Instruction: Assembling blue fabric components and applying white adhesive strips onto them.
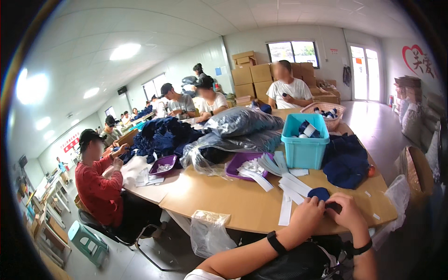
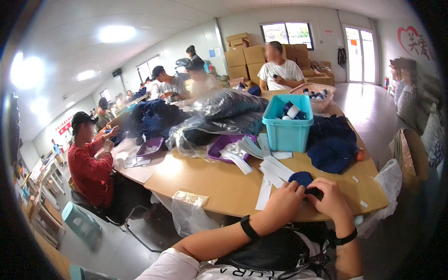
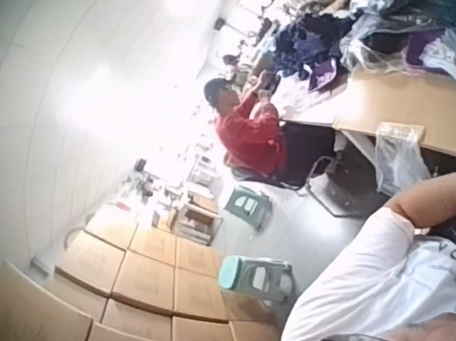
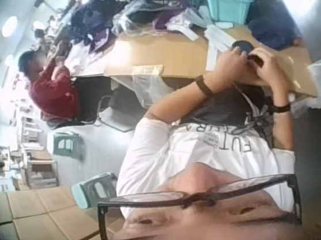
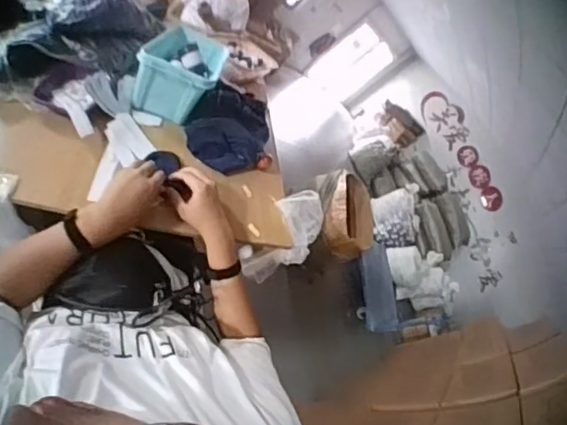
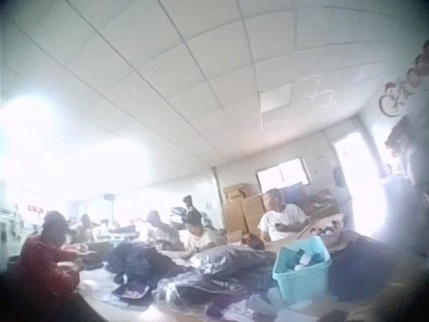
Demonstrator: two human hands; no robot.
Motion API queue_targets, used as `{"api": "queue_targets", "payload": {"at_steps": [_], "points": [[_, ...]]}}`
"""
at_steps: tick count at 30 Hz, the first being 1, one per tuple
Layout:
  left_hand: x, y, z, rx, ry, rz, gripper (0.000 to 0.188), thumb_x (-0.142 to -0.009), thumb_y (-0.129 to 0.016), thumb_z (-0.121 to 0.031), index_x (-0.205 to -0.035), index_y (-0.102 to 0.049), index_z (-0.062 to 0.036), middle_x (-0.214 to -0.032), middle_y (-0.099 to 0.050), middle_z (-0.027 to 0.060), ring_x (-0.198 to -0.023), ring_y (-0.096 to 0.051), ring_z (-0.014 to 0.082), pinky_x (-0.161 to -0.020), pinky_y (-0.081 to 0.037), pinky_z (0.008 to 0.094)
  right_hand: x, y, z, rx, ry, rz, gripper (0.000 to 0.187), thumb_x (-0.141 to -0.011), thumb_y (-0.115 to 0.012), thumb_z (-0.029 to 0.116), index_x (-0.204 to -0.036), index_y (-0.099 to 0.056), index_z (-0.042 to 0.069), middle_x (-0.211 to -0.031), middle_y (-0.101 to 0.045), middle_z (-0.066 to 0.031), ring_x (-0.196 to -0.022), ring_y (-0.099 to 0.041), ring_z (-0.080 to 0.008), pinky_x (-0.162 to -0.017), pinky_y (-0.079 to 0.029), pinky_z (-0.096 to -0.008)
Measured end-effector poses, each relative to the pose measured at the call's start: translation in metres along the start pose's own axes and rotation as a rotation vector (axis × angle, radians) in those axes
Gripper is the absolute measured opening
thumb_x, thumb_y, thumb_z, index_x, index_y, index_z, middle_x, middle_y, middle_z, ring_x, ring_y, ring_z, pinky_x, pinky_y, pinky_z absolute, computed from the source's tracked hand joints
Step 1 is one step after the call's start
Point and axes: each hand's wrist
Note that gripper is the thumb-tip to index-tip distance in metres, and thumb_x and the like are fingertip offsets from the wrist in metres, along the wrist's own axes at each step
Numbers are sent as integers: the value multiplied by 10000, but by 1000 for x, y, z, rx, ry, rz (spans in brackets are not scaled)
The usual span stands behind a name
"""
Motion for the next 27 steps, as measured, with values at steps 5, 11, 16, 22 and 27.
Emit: {"api": "queue_targets", "payload": {"at_steps": [5,11,16,22,27], "points": [[1,-18,11,-72,-64,9,178,-962,-641,-209,-1001,-645,-35,-960,-628,118,-946,-630,300,-831,-524,409,-1,3,13,57,-59,45,317,-715,-845,25,-1005,-728,-27,-1065,-735,-193,-1027,-696,-400,-914,-559,-441],[9,-22,13,108,-8,2,228,-890,-676,-185,-1045,-629,-24,-967,-623,126,-957,-634,319,-840,-533,416,15,1,20,176,17,44,265,-739,-803,70,-991,-741,14,-1035,-745,-146,-986,-660,-378,-970,-441,-450],[7,-7,3,147,-107,-87,343,-800,-723,-149,-1092,-606,-12,-1050,-588,141,-963,-634,336,-818,-551,441,15,0,4,171,-41,57,196,-785,-786,94,-965,-739,33,-997,-732,-135,-983,-612,-353,-957,-386,-445],[5,-5,5,123,-59,34,362,-796,-706,-113,-1127,-629,13,-1056,-600,146,-996,-633,325,-843,-550,433,3,-15,0,153,-133,44,95,-910,-689,89,-962,-733,23,-953,-688,-153,-947,-601,-368,-976,-365,-462],[2,-5,9,120,-33,-3,327,-811,-697,-90,-1119,-641,3,-1070,-626,161,-1016,-633,353,-865,-556,449,-2,-14,24,247,20,-175,100,-894,-713,69,-963,-718,-3,-992,-683,-155,-956,-626,-365,-981,-409,-472]]}}
Point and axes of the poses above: each hand's wrist, its own x-axis away from the middle knuckle, its own y-axis out of the back of the hand, z = x × y
